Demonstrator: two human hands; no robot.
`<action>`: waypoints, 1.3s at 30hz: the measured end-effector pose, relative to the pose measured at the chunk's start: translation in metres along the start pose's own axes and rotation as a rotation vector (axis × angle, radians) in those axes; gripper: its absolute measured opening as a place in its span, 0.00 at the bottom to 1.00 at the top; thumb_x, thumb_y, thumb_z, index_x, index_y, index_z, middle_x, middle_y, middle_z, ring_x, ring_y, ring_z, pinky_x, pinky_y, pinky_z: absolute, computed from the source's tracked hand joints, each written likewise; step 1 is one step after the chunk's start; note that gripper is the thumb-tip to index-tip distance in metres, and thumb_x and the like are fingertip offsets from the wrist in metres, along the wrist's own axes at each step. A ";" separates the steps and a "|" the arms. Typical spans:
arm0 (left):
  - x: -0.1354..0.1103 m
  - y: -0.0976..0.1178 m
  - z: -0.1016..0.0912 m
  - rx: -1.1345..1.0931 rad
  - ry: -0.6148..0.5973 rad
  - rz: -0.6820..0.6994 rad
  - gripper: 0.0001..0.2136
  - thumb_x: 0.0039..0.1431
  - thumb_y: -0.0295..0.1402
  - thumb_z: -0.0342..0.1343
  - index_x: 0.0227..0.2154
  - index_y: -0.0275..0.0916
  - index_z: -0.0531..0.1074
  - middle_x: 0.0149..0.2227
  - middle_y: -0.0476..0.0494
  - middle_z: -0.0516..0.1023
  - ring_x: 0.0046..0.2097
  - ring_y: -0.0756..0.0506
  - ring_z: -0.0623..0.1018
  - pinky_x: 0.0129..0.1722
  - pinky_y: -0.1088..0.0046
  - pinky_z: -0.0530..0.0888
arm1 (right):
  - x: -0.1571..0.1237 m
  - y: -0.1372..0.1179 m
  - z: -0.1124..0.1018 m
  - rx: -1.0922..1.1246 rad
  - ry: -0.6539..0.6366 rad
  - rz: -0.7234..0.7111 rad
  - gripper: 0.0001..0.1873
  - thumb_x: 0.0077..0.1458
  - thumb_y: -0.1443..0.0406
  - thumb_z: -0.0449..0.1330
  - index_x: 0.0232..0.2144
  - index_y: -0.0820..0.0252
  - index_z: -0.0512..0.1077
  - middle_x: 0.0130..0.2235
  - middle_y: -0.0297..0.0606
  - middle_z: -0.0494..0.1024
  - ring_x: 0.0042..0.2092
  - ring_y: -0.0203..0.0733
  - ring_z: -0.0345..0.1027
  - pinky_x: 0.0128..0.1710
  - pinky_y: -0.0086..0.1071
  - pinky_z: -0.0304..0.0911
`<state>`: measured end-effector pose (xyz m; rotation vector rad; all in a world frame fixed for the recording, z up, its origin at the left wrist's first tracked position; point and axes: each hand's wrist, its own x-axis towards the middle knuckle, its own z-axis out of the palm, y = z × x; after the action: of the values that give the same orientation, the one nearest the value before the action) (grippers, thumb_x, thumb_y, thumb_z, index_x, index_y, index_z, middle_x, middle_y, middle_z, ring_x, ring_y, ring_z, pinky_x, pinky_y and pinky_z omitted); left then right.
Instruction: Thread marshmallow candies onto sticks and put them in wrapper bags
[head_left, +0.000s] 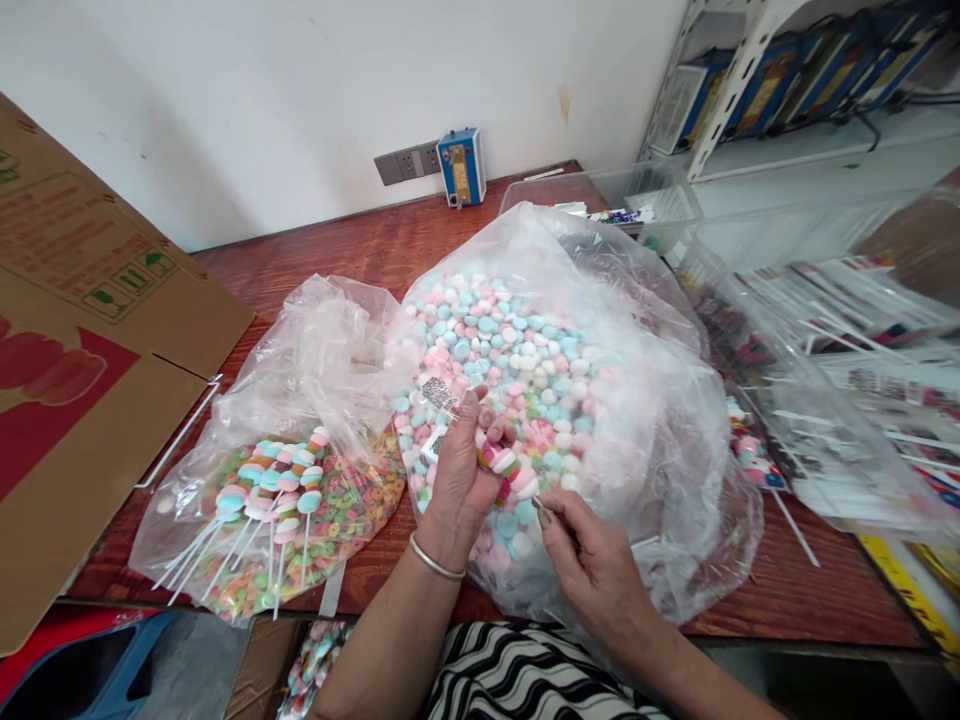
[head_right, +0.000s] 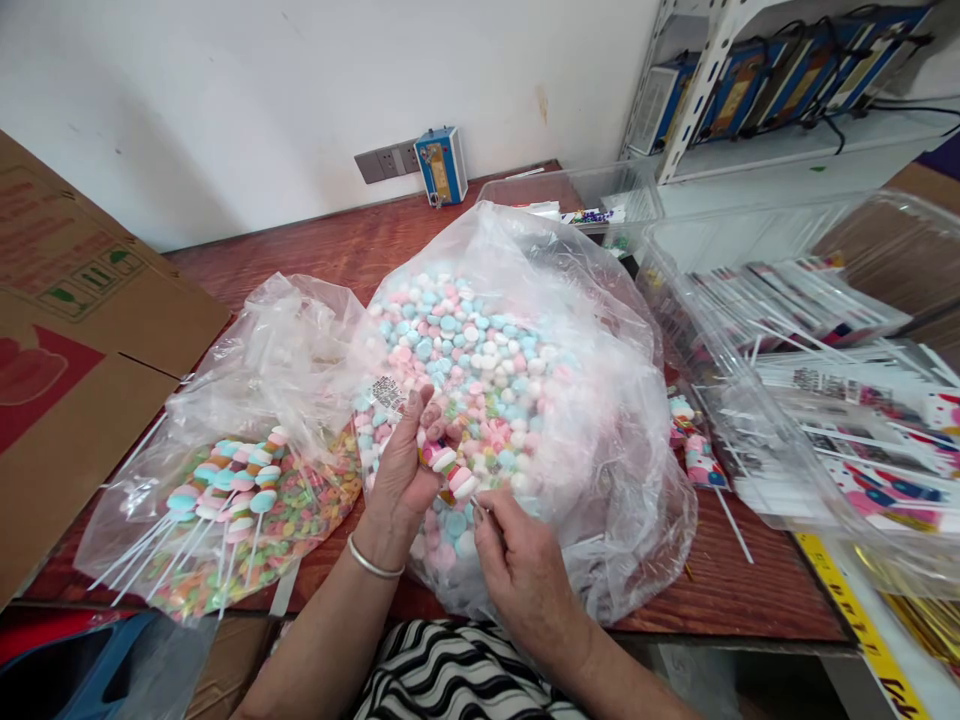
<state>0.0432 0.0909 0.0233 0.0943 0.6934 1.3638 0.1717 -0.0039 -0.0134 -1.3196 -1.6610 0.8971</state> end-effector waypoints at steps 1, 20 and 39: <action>-0.001 -0.004 0.002 0.003 -0.009 -0.026 0.08 0.57 0.30 0.62 0.38 0.36 0.72 0.20 0.59 0.62 0.19 0.58 0.63 0.27 0.81 0.70 | 0.001 -0.001 0.001 -0.015 -0.004 -0.011 0.09 0.64 0.66 0.48 0.41 0.59 0.68 0.31 0.34 0.74 0.30 0.37 0.68 0.31 0.29 0.60; -0.022 -0.038 -0.007 0.078 -0.210 -0.194 0.12 0.59 0.41 0.59 0.31 0.36 0.71 0.22 0.51 0.69 0.32 0.48 0.76 0.38 0.70 0.75 | 0.009 -0.003 -0.004 0.847 -0.157 0.497 0.15 0.61 0.52 0.54 0.31 0.57 0.66 0.16 0.19 0.53 0.14 0.27 0.39 0.14 0.24 0.42; -0.009 -0.023 0.006 -0.037 -0.148 -0.099 0.08 0.60 0.33 0.60 0.38 0.34 0.71 0.21 0.58 0.57 0.19 0.59 0.60 0.20 0.82 0.62 | 0.004 -0.002 -0.005 -0.039 -0.009 0.025 0.14 0.68 0.63 0.44 0.33 0.58 0.66 0.23 0.32 0.72 0.22 0.36 0.66 0.23 0.28 0.58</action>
<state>0.0657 0.0790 0.0215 0.1284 0.5423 1.2600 0.1754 0.0003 -0.0090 -1.3673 -1.6805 0.8905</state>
